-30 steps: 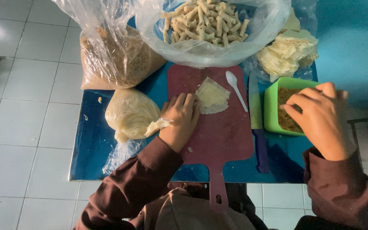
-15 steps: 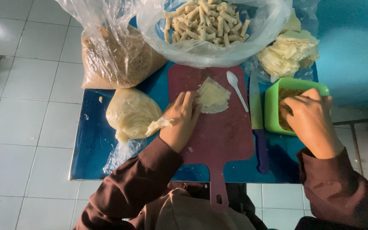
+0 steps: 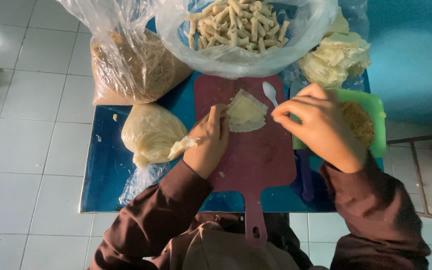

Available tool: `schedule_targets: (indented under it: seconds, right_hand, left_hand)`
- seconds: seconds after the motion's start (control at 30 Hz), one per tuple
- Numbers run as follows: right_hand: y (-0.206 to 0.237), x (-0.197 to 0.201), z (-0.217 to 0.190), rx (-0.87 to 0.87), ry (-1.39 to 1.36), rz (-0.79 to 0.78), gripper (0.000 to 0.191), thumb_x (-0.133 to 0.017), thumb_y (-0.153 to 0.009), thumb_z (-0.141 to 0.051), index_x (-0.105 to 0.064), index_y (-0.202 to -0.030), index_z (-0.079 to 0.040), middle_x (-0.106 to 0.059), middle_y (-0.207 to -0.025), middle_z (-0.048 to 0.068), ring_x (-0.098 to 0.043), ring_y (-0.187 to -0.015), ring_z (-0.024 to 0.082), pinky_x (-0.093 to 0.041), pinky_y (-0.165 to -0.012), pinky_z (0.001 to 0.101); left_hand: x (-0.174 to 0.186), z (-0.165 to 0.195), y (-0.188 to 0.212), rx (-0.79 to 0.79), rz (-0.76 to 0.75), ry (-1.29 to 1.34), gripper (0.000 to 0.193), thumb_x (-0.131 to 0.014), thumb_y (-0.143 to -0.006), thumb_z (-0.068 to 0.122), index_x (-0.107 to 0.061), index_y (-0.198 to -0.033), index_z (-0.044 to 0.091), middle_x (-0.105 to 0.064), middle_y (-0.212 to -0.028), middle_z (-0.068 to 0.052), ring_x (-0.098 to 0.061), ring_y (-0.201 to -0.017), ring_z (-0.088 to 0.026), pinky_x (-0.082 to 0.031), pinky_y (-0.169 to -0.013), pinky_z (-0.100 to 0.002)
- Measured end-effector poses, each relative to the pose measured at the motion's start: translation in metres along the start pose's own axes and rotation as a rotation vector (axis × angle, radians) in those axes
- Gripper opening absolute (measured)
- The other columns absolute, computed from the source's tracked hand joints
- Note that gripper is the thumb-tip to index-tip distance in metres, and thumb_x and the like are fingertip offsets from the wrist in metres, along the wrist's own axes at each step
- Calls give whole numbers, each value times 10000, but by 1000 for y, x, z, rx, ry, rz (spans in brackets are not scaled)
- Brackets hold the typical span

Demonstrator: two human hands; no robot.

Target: The person folds thin pale dough sheets by hand on a red cutting board, pressing and creasing each piece, and arranges the folded pieces in an overlapping chevron lattice pattern on the board. They work one piece at a time, building the woven stack upward while a bowl of dough sticks, a green container of brown filling, a spoon and a knife sit on the table.

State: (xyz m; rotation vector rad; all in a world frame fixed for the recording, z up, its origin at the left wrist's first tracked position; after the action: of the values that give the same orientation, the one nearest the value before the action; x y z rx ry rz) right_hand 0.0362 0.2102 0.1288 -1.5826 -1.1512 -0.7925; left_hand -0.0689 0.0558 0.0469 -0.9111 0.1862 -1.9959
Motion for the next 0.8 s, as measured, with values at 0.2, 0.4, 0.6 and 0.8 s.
schedule_targets:
  seconds: [0.2, 0.4, 0.6, 0.8]
  right_hand:
    - [-22, -65, -25, 157, 57, 17, 197, -813, -778, -113, -732, -958, -117, -704, -932, -22, -590, -1047, 218, -399, -945, 420]
    - [-11, -72, -20, 191, 22, 66, 234, -795, -807, -94, -767, -1037, -128, -703, -1022, -3, -587, -1079, 232, -414, -945, 409]
    - [-8, -76, -10, 124, -26, 98, 144, -798, -944, -150, -757, -1064, -82, -697, -1090, 14, -587, -1100, 253, -412, -943, 403]
    - [-11, -75, -9, 105, -76, 114, 162, -781, -901, -138, -756, -1056, -93, -712, -1108, 39, -587, -1108, 255, -414, -937, 400]
  left_hand:
    - [-5, -1, 3, 13, -70, 80, 380, -690, -939, 64, -498, -1264, 15, -713, -1048, -180, -716, -928, -357, -574, -761, -413]
    - [-7, 5, 2, -25, -17, 183, 511, -668, -950, -6, -431, -1403, -13, -708, -1080, -149, -712, -1003, -331, -577, -850, -385]
    - [4, 17, 1, -80, 84, 174, 583, -691, -917, -63, -426, -1433, -7, -616, -1222, -176, -702, -1088, -323, -585, -924, -349]
    - [-7, 9, 0, 35, -30, 259, 594, -661, -930, -64, -408, -1463, -2, -575, -1305, -179, -731, -956, -220, -596, -848, -324]
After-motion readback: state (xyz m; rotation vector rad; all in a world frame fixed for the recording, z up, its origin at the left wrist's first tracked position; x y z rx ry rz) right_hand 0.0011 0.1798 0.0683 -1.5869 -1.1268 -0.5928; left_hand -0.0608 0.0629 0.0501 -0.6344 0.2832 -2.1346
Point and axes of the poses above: each hand's wrist, its own y-axis away from the middle knuckle, its own x-axis out of the back of the hand, z = x × y, the point moved 10 cm from there along -y, towards the middle knuckle
